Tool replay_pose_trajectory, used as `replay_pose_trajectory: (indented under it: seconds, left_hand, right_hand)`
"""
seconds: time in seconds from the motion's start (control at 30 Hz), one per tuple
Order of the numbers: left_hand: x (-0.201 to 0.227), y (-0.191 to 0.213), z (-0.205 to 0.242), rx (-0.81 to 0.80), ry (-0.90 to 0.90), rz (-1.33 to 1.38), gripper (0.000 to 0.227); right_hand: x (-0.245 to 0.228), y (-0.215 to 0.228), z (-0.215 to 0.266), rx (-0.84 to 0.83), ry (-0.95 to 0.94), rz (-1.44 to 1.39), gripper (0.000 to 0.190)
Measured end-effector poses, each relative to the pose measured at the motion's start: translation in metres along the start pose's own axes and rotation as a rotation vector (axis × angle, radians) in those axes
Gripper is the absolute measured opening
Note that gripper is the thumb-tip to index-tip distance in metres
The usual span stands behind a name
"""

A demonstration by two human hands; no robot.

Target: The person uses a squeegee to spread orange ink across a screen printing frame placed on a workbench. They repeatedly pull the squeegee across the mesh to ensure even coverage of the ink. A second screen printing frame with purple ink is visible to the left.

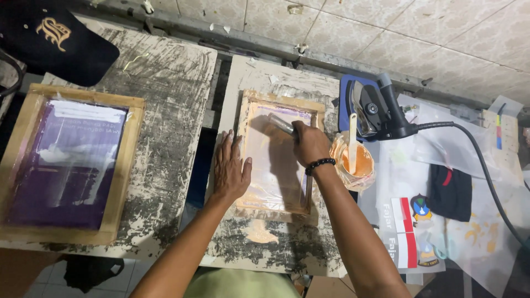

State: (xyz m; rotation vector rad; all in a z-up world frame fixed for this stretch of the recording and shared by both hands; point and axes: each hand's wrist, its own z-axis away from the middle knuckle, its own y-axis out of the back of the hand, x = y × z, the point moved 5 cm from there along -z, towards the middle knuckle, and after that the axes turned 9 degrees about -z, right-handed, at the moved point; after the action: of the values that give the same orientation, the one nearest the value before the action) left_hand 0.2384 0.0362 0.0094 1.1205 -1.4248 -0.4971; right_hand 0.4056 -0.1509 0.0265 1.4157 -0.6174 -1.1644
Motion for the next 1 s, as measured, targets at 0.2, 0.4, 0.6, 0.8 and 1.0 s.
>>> replay_pose_trajectory:
  seconds: [0.2, 0.4, 0.6, 0.8, 1.0]
  left_hand:
    - [-0.003, -0.003, 0.001, 0.003, 0.012, -0.052, 0.065]
    - [0.001, 0.001, 0.001, 0.025, 0.014, -0.056, 0.064]
    - [-0.001, 0.001, 0.001, 0.060, -0.002, -0.011, 0.061]
    - [-0.005, -0.005, 0.003, 0.095, -0.028, -0.019, 0.056]
    - [-0.003, 0.000, 0.004, 0.116, -0.026, 0.005, 0.052]
  right_hand:
    - [-0.027, -0.012, 0.040, 0.067, 0.248, 0.073, 0.035]
    - [-0.008, 0.004, 0.014, 0.110, 0.219, 0.096, 0.026]
    - [-0.020, -0.022, 0.028, 0.103, 0.300, 0.071, 0.025]
    - [-0.025, 0.026, 0.027, 0.082, 0.250, 0.024, 0.015]
    - [-0.037, 0.014, 0.010, 0.133, 0.274, 0.074, 0.018]
